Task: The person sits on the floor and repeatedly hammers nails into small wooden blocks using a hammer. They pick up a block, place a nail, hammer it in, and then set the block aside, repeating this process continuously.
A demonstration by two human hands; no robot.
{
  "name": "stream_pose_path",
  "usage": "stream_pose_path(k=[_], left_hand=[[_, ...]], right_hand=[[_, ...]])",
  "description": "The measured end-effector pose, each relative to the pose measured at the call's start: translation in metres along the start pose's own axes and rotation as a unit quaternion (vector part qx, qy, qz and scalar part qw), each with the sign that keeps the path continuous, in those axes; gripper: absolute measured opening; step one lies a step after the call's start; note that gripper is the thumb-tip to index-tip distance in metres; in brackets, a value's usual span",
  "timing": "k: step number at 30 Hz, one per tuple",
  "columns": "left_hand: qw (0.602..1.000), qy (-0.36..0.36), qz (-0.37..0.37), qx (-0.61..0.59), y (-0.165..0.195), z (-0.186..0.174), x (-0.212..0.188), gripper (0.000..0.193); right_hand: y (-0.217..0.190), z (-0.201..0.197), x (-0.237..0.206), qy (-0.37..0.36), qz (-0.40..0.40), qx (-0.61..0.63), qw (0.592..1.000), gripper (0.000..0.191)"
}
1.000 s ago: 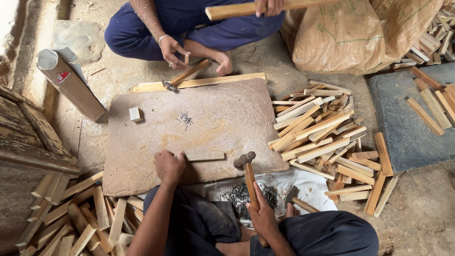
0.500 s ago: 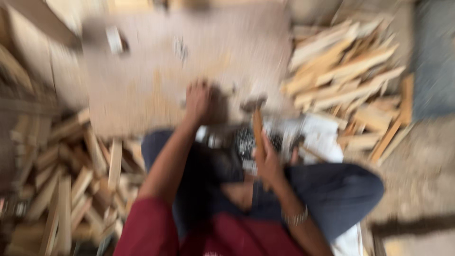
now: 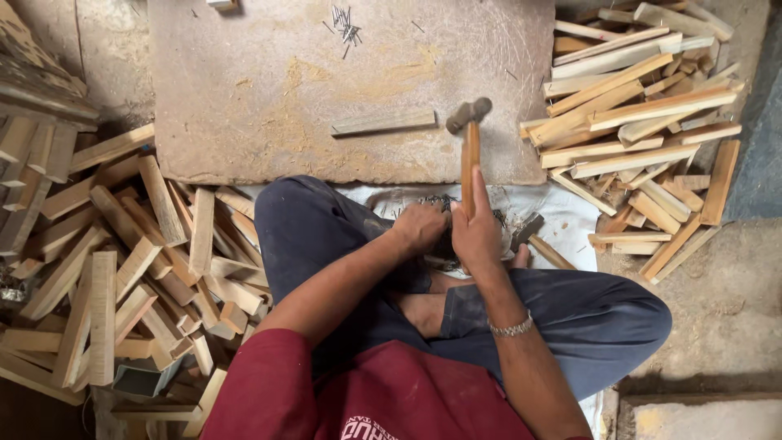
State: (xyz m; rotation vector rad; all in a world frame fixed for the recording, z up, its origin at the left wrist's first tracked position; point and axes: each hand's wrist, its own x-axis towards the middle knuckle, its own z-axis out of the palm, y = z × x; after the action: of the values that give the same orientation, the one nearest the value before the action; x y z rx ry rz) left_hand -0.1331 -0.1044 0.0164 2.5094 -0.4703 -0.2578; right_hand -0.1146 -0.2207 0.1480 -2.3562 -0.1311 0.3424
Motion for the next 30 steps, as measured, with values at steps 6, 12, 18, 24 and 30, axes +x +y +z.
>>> stream_pose_path(k=[6,12,18,24,30], left_hand=[[0.995,-0.080,-0.033,-0.042,-0.004,-0.009,0.004,0.028],[0.993,-0.083,-0.061,-0.055,0.011,-0.024,0.004,0.034],[0.992,-0.103,-0.058,-0.048,0.005,-0.006,0.007,0.022],[0.999,-0.021,0.008,-0.046,0.004,-0.001,0.000,0.025],[0.969,0.046,-0.082,-0.227,-0.001,-0.009,-0.014,0.015]], right_hand=[[-0.011,-0.001,0.021,-0.038,0.002,0.003,0.999,0.076],[0.011,-0.015,0.002,-0.032,-0.037,0.017,0.999,0.074],[0.023,-0.013,-0.020,-0.046,0.034,0.080,0.995,0.077],[0.021,-0.013,-0.021,-0.068,0.077,0.135,0.986,0.078],[0.017,-0.019,-0.021,-0.082,0.120,0.212,0.966,0.081]])
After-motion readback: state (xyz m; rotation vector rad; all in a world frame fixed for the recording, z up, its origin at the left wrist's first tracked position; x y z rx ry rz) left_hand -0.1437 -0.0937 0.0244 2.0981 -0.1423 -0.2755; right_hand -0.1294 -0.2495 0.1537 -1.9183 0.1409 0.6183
